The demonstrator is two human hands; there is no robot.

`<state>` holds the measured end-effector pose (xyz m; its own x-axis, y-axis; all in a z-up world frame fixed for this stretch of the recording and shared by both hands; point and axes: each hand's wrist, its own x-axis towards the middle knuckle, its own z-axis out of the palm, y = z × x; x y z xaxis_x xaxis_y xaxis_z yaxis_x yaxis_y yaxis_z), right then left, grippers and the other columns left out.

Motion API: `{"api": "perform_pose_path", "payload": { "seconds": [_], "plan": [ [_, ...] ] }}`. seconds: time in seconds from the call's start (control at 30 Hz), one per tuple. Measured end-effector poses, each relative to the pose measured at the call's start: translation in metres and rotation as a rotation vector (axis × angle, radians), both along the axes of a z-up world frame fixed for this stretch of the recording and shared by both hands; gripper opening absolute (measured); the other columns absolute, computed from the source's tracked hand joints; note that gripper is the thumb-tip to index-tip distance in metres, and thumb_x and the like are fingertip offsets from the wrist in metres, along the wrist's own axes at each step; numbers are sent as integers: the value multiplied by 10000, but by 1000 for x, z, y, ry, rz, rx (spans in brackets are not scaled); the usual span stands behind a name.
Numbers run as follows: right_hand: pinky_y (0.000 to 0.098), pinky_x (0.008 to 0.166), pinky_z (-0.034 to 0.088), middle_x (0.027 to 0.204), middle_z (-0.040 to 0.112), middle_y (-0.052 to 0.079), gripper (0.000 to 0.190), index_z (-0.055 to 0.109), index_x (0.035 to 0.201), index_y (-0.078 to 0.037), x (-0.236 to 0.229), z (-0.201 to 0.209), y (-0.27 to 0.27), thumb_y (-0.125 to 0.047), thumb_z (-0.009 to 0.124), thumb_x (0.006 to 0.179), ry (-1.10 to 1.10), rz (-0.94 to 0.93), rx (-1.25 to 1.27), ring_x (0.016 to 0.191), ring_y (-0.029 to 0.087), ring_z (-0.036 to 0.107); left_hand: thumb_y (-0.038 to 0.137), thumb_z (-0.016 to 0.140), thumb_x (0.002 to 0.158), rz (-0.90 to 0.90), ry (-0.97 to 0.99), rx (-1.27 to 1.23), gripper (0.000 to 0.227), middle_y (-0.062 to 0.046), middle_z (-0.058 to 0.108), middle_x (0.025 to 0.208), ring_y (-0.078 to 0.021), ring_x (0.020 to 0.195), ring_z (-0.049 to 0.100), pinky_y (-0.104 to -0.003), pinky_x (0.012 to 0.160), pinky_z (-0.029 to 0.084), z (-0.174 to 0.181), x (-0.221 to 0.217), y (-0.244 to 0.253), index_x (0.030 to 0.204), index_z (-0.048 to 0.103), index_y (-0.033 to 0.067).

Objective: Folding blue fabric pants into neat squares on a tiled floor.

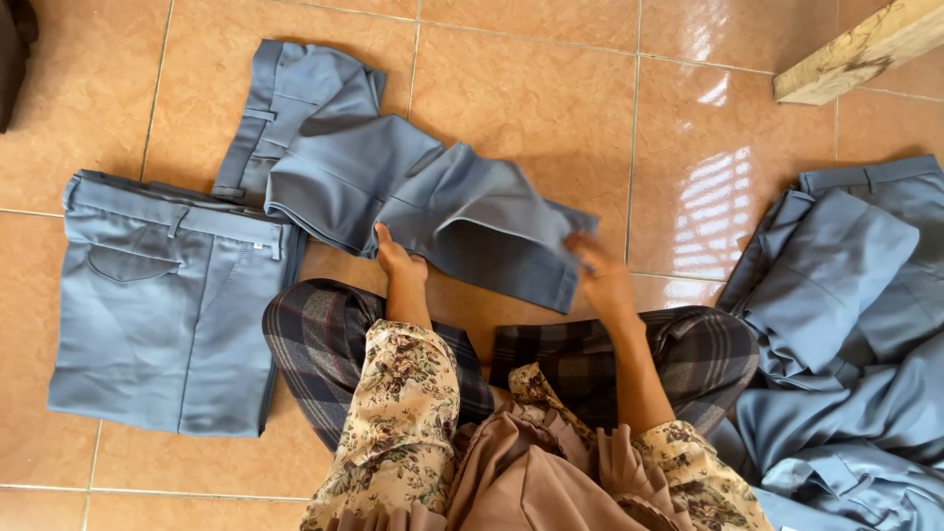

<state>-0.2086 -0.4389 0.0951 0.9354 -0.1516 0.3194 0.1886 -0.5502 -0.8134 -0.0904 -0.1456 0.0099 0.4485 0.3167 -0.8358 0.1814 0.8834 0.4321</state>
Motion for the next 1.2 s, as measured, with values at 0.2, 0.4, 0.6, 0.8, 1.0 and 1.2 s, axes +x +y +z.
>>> {"api": "perform_pose_path", "payload": {
  "seconds": [0.2,0.4,0.6,0.8,1.0,1.2],
  "plan": [
    [621,995,501,1466,506,297,520,725,1266,-184,-15,-80,-25,-109,640,758,602,221,-347,1168,593,567,425,742,955,36,4,-47,907,-243,204,1652,-387,1529,196,-546,1230,243,-6,-6,3,1589,252,0],
    [536,831,578,1061,679,288,870,693,1009,42,-8,-120,-29,-801,694,792,884,-359,-473,1014,472,694,457,756,943,34,6,-46,936,-227,214,1649,-351,1532,203,-528,1248,230,-46,-4,5,1585,252,-1],
    [589,819,572,1053,691,274,677,608,1072,-7,14,-168,-32,-485,896,688,846,-356,-235,1032,493,684,522,750,921,-34,1,21,1038,-225,125,1675,-363,1550,135,-522,1272,145,-10,-6,0,1607,176,-4],
    [397,979,528,1192,693,92,626,624,1322,-142,29,-53,-57,-21,846,750,236,-297,780,1105,261,660,566,689,962,-134,87,59,1005,-225,94,1684,-373,1548,146,-523,1276,127,-45,-5,2,1615,157,17],
    [552,884,514,1073,678,280,543,611,1284,-57,23,-187,-155,-23,775,768,609,-589,154,1047,449,668,587,568,979,-404,166,118,988,-348,224,1606,-476,1458,339,-584,1210,283,-33,-11,-11,1598,135,-50],
    [579,845,561,1050,704,197,461,726,1212,-136,25,-232,-171,-229,815,769,752,-670,-330,1060,444,683,477,616,930,-1229,263,1017,499,-152,717,671,-293,552,729,-396,527,599,-101,-37,-2,921,742,-6]
  ]
}}
